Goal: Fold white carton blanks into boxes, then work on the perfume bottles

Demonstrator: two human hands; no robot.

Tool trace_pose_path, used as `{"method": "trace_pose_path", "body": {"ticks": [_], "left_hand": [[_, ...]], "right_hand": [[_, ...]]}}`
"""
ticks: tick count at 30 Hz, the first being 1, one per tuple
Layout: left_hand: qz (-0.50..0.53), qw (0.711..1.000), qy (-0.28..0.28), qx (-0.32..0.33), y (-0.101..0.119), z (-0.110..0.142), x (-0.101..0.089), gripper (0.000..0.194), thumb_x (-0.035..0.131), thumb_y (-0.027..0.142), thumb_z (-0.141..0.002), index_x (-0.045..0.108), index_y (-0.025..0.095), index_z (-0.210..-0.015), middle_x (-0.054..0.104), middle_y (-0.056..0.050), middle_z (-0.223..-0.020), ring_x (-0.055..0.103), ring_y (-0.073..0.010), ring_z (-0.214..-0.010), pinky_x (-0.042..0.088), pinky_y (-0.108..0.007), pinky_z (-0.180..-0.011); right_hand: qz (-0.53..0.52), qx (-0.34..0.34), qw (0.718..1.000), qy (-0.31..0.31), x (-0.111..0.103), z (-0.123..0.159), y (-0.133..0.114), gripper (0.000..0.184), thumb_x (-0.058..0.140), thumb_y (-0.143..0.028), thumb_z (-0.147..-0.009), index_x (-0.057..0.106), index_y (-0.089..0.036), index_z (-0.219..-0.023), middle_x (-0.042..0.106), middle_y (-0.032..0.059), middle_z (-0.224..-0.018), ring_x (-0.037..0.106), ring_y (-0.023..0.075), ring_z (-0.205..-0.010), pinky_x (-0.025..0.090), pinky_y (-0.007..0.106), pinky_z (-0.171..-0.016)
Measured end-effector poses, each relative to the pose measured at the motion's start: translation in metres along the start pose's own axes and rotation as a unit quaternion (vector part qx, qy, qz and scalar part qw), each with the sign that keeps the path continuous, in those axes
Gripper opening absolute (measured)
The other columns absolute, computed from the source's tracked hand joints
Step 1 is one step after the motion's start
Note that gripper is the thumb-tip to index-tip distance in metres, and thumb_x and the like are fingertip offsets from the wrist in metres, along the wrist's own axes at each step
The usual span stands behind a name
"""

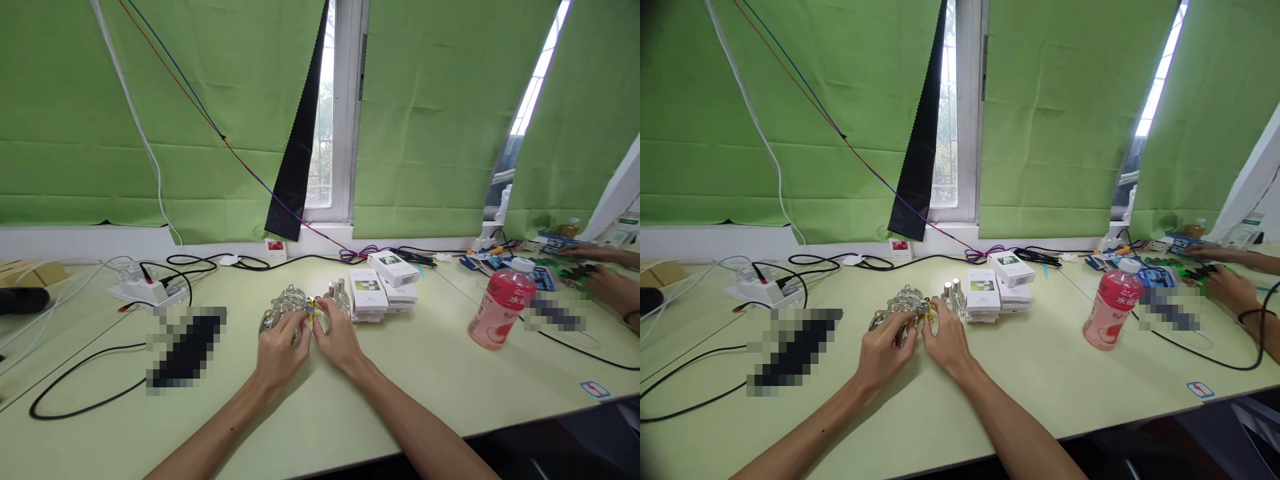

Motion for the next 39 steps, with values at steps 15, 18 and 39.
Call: {"method": "trace_pose_path", "body": {"ticks": [15,18,39], "left_hand": [[0.047,0.969,-0.045,-0.240,-0.064,0.001,0.010,0.020,0.048,0.032,-0.094,0.059,0.021,-0.106,0.057,-0.010,-0.112,0.051,-0.0290,-0.112,0.043,-0.049,-0.098],[0.071,0.964,-0.053,-0.251,-0.064,0.004,0.014,0.019,0.044,0.029,-0.095,0.056,0.021,-0.107,0.056,-0.010,-0.112,0.050,-0.0285,-0.112,0.044,-0.049,-0.098],[0.048,0.969,-0.041,-0.238,-0.067,0.005,0.016,0.022,0.048,0.021,-0.087,0.053,0.021,-0.108,0.059,-0.008,-0.107,0.057,-0.0258,-0.104,0.050,-0.041,-0.088]], "right_hand": [[0.090,-0.037,0.995,0.013,0.007,0.005,-0.007,0.036,0.046,-0.006,-0.088,0.058,-0.016,-0.120,0.066,0.0142,-0.113,0.064,0.0273,-0.106,0.055,0.043,-0.086],[0.102,-0.068,0.992,0.009,0.011,0.007,-0.015,0.038,0.044,-0.006,-0.089,0.056,-0.017,-0.124,0.064,0.0129,-0.115,0.059,0.0268,-0.111,0.053,0.044,-0.092],[0.101,-0.152,0.983,-0.014,0.025,-0.001,-0.023,0.055,0.041,-0.003,-0.087,0.043,-0.013,-0.141,0.058,0.0147,-0.127,0.048,0.0268,-0.119,0.048,0.048,-0.103]]}}
Point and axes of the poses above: each hand's wrist, its own z-axis away from the middle knuckle, its own x-axis out of the palm, y = z × x, the point moved 10 cm from there along -z, towards the middle knuckle
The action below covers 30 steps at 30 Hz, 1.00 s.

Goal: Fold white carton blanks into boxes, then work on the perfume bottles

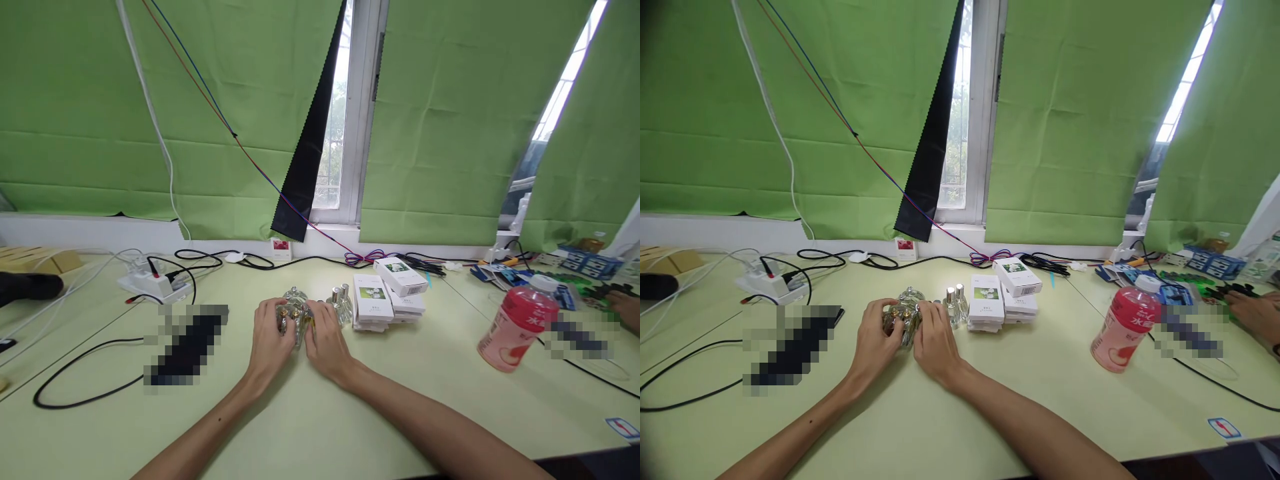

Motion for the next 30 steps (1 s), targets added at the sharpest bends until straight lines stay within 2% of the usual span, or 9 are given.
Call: {"method": "trace_pose_path", "body": {"ticks": [4,8,12,18,23,30], "left_hand": [[-0.004,1.000,0.009,0.006,0.003,-0.002,-0.004,0.017,0.051,0.019,-0.084,0.055,0.021,-0.100,0.060,-0.007,-0.103,0.056,-0.0251,-0.100,0.049,-0.040,-0.087],[-0.008,0.999,0.035,0.039,0.013,-0.003,-0.014,0.014,0.053,0.016,-0.083,0.058,0.022,-0.095,0.061,-0.006,-0.098,0.056,-0.0247,-0.099,0.048,-0.040,-0.089],[-0.009,0.994,0.073,0.082,0.027,-0.002,-0.027,0.011,0.053,0.016,-0.085,0.059,0.022,-0.093,0.062,-0.006,-0.095,0.056,-0.0248,-0.100,0.048,-0.040,-0.090],[-0.009,0.990,0.103,0.097,0.033,-0.003,-0.037,0.007,0.054,0.018,-0.087,0.060,0.022,-0.090,0.064,-0.005,-0.090,0.056,-0.0237,-0.093,0.048,-0.039,-0.085],[-0.004,0.991,0.071,0.112,0.030,-0.005,-0.030,0.008,0.057,0.019,-0.085,0.061,0.022,-0.092,0.064,-0.005,-0.090,0.055,-0.0233,-0.091,0.048,-0.038,-0.084],[-0.021,0.993,0.013,0.116,0.022,-0.008,-0.017,0.019,0.064,0.027,-0.082,0.066,0.023,-0.101,0.062,-0.008,-0.102,0.051,-0.0280,-0.104,0.048,-0.043,-0.092]], "right_hand": [[-0.007,-0.004,1.000,-0.003,0.004,-0.003,0.002,0.062,0.042,-0.001,-0.083,0.041,-0.015,-0.143,0.056,0.0143,-0.132,0.047,0.0277,-0.124,0.045,0.050,-0.107],[-0.017,-0.003,1.000,0.002,0.003,-0.004,0.002,0.061,0.040,0.001,-0.083,0.042,-0.014,-0.142,0.054,0.0143,-0.134,0.045,0.0271,-0.129,0.042,0.050,-0.110],[-0.025,0.008,1.000,0.006,0.002,-0.004,0.006,0.061,0.041,0.000,-0.083,0.042,-0.015,-0.142,0.055,0.0145,-0.132,0.048,0.0267,-0.127,0.045,0.049,-0.108],[-0.033,0.017,0.999,0.007,0.003,-0.005,0.012,0.056,0.042,-0.002,-0.085,0.045,-0.016,-0.140,0.059,0.0143,-0.127,0.054,0.0256,-0.120,0.049,0.047,-0.104],[-0.035,0.016,0.999,-0.008,0.006,-0.006,0.012,0.054,0.042,-0.002,-0.086,0.046,-0.017,-0.138,0.059,0.0139,-0.126,0.053,0.0257,-0.121,0.048,0.047,-0.105],[-0.037,0.018,0.999,-0.010,0.007,-0.006,0.014,0.051,0.039,0.000,-0.087,0.047,-0.015,-0.135,0.059,0.0142,-0.126,0.053,0.0244,-0.121,0.048,0.046,-0.106]]}}
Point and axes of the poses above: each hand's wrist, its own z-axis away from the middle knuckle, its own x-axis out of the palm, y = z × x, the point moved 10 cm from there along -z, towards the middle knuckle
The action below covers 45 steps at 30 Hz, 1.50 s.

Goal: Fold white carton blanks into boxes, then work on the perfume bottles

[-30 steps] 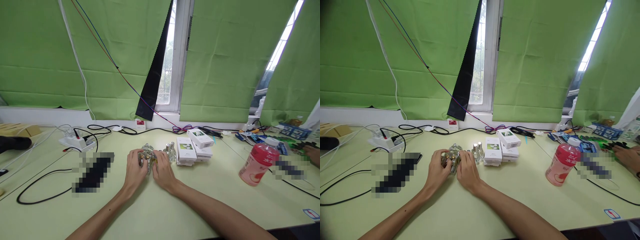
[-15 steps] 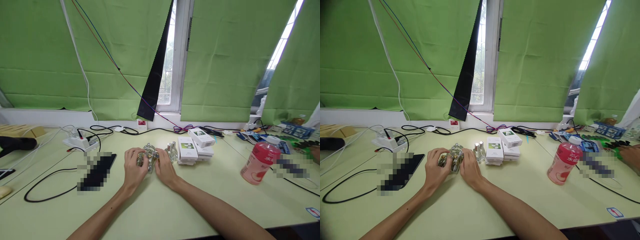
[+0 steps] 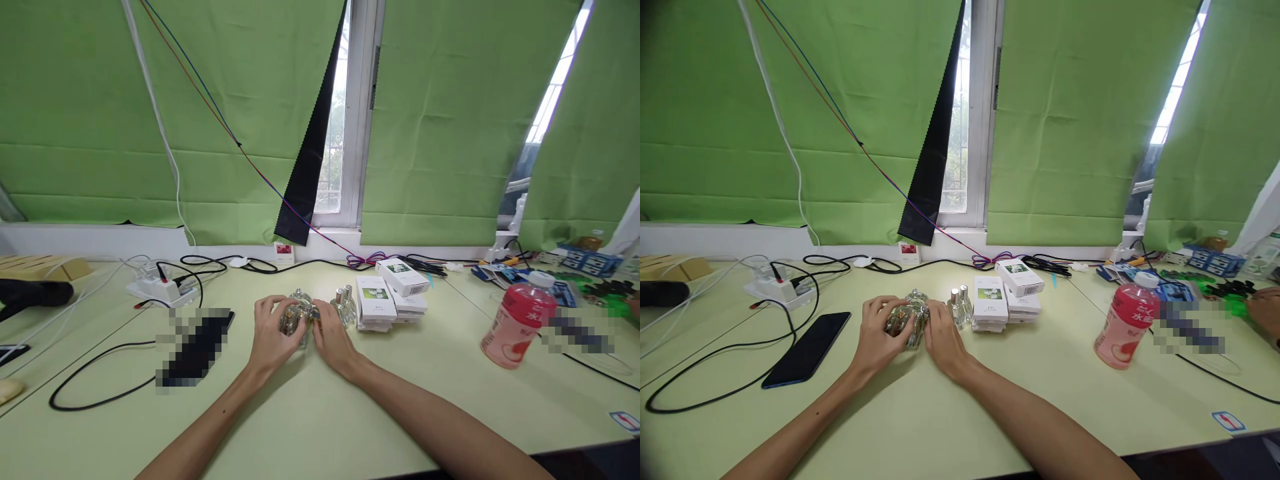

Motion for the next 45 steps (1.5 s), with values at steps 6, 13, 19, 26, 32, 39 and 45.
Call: {"method": "trace_pose_path", "body": {"ticks": [6,13,19,26,32,39,45], "left_hand": [[-0.009,0.999,-0.046,0.010,-0.001,0.001,0.013,0.019,0.067,0.031,-0.079,0.069,0.023,-0.097,0.060,-0.010,-0.108,0.048,-0.0301,-0.110,0.048,-0.045,-0.095],[-0.008,0.998,-0.067,0.005,-0.007,0.003,0.020,0.016,0.065,0.033,-0.082,0.072,0.022,-0.092,0.061,-0.010,-0.107,0.048,-0.0296,-0.108,0.049,-0.045,-0.091],[-0.004,0.998,-0.066,0.009,-0.008,0.003,0.022,0.014,0.064,0.032,-0.084,0.070,0.021,-0.091,0.062,-0.011,-0.106,0.049,-0.0289,-0.107,0.049,-0.045,-0.091],[0.007,0.998,-0.068,0.001,-0.009,0.003,0.022,0.012,0.061,0.030,-0.086,0.069,0.022,-0.089,0.063,-0.010,-0.103,0.050,-0.0280,-0.107,0.049,-0.044,-0.092],[0.008,0.998,-0.067,0.008,-0.008,0.003,0.022,0.011,0.062,0.031,-0.087,0.068,0.021,-0.087,0.064,-0.009,-0.101,0.051,-0.0273,-0.105,0.050,-0.043,-0.090],[0.015,0.998,-0.060,0.028,0.000,0.002,0.020,0.011,0.060,0.028,-0.089,0.067,0.021,-0.084,0.064,-0.008,-0.098,0.053,-0.0260,-0.103,0.050,-0.041,-0.088],[0.029,0.997,-0.059,0.036,0.003,0.002,0.019,0.011,0.059,0.027,-0.090,0.065,0.022,-0.082,0.066,-0.007,-0.096,0.055,-0.0249,-0.101,0.050,-0.039,-0.087]], "right_hand": [[-0.004,0.017,1.000,-0.001,-0.003,0.000,0.003,0.053,0.040,0.001,-0.085,0.045,-0.015,-0.135,0.056,0.0146,-0.127,0.054,0.0245,-0.121,0.047,0.046,-0.106],[0.028,0.007,1.000,-0.007,-0.011,-0.007,0.005,0.044,0.033,0.004,-0.086,0.055,-0.016,-0.119,0.060,0.0128,-0.113,0.061,0.0234,-0.104,0.053,0.039,-0.090],[0.101,0.014,0.994,-0.031,-0.014,-0.008,0.009,0.033,0.035,0.002,-0.093,0.059,-0.017,-0.105,0.065,0.0107,-0.104,0.062,0.0214,-0.092,0.050,0.031,-0.078],[0.177,0.089,0.975,-0.103,-0.005,-0.001,0.013,0.023,0.052,-0.010,-0.095,0.060,-0.020,-0.114,0.069,0.0090,-0.103,0.066,0.0228,-0.085,0.045,0.029,-0.065],[0.190,0.126,0.966,-0.122,-0.006,0.001,0.018,0.026,0.057,-0.012,-0.093,0.057,-0.021,-0.117,0.069,0.0087,-0.105,0.066,0.0236,-0.086,0.044,0.030,-0.064],[0.198,0.139,0.962,-0.128,-0.013,0.001,0.015,0.025,0.056,-0.010,-0.092,0.057,-0.020,-0.115,0.069,0.0096,-0.105,0.066,0.0243,-0.087,0.045,0.031,-0.068],[0.224,0.171,0.942,-0.182,-0.005,0.008,0.021,0.012,0.058,-0.014,-0.093,0.061,-0.017,-0.104,0.070,0.0114,-0.102,0.068,0.0263,-0.087,0.043,0.032,-0.068]]}}
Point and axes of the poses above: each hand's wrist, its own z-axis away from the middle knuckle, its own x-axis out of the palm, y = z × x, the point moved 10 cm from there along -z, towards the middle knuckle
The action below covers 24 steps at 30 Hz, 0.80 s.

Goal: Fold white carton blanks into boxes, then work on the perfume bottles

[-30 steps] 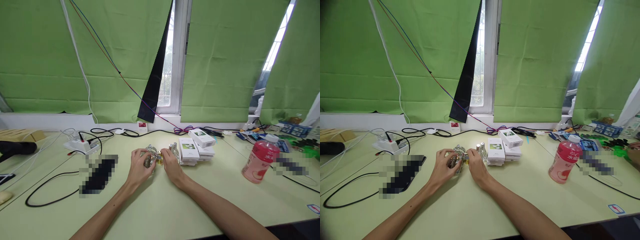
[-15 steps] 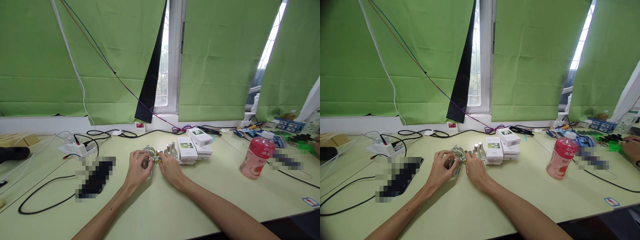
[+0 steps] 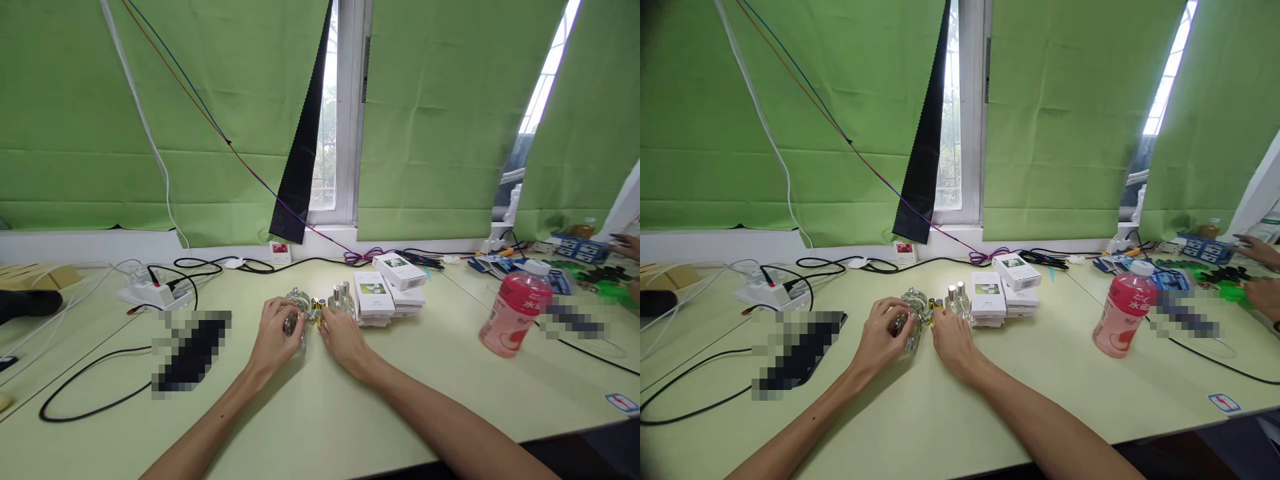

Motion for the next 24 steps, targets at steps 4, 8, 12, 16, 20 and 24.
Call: {"method": "trace_pose_path", "body": {"ticks": [4,8,12,16,20,24], "left_hand": [[0.003,1.000,0.006,0.013,0.002,0.000,0.000,0.010,0.059,0.026,-0.090,0.064,0.022,-0.082,0.065,-0.007,-0.095,0.056,-0.0241,-0.100,0.051,-0.038,-0.086],[0.011,1.000,0.003,0.020,0.005,0.000,0.000,0.012,0.058,0.025,-0.091,0.063,0.021,-0.081,0.065,-0.006,-0.094,0.056,-0.0234,-0.099,0.051,-0.038,-0.085],[0.020,1.000,-0.011,0.015,0.006,0.000,0.003,0.013,0.057,0.026,-0.092,0.063,0.021,-0.082,0.065,-0.006,-0.094,0.055,-0.0230,-0.100,0.050,-0.038,-0.086],[0.024,0.999,-0.022,0.005,0.007,0.000,0.003,0.013,0.056,0.026,-0.092,0.063,0.021,-0.083,0.065,-0.007,-0.094,0.055,-0.0229,-0.101,0.050,-0.039,-0.088],[0.025,0.999,-0.027,-0.002,0.009,-0.001,0.002,0.013,0.056,0.026,-0.091,0.062,0.022,-0.080,0.065,-0.006,-0.093,0.055,-0.0234,-0.101,0.050,-0.040,-0.090],[0.009,1.000,-0.015,0.007,0.012,-0.002,-0.003,0.009,0.058,0.025,-0.089,0.064,0.022,-0.082,0.065,-0.006,-0.094,0.056,-0.0240,-0.101,0.047,-0.044,-0.097]], "right_hand": [[0.001,0.001,1.000,-0.026,0.008,-0.001,0.004,0.010,0.058,-0.016,-0.094,0.061,-0.017,-0.103,0.070,0.0105,-0.100,0.067,0.0253,-0.087,0.041,0.031,-0.067],[-0.009,-0.004,0.999,-0.036,0.014,-0.003,0.007,0.009,0.058,-0.013,-0.093,0.061,-0.018,-0.099,0.070,0.0079,-0.097,0.066,0.0220,-0.084,0.039,0.029,-0.067],[-0.025,-0.007,0.999,-0.034,0.016,-0.005,0.008,0.010,0.061,-0.011,-0.090,0.061,-0.019,-0.096,0.069,0.0060,-0.096,0.065,0.0202,-0.083,0.037,0.028,-0.066],[-0.047,-0.008,0.999,-0.014,0.013,-0.005,0.007,0.012,0.064,-0.009,-0.086,0.062,-0.019,-0.092,0.069,0.0044,-0.092,0.064,0.0192,-0.079,0.036,0.027,-0.064],[-0.061,-0.015,0.998,0.006,0.011,-0.005,0.007,0.015,0.065,-0.006,-0.084,0.062,-0.019,-0.088,0.068,0.0027,-0.086,0.062,0.0186,-0.075,0.035,0.026,-0.062],[-0.071,-0.022,0.997,0.017,0.013,-0.005,0.008,0.016,0.064,-0.005,-0.082,0.062,-0.020,-0.088,0.067,0.0017,-0.085,0.062,0.0184,-0.075,0.035,0.026,-0.063]]}}
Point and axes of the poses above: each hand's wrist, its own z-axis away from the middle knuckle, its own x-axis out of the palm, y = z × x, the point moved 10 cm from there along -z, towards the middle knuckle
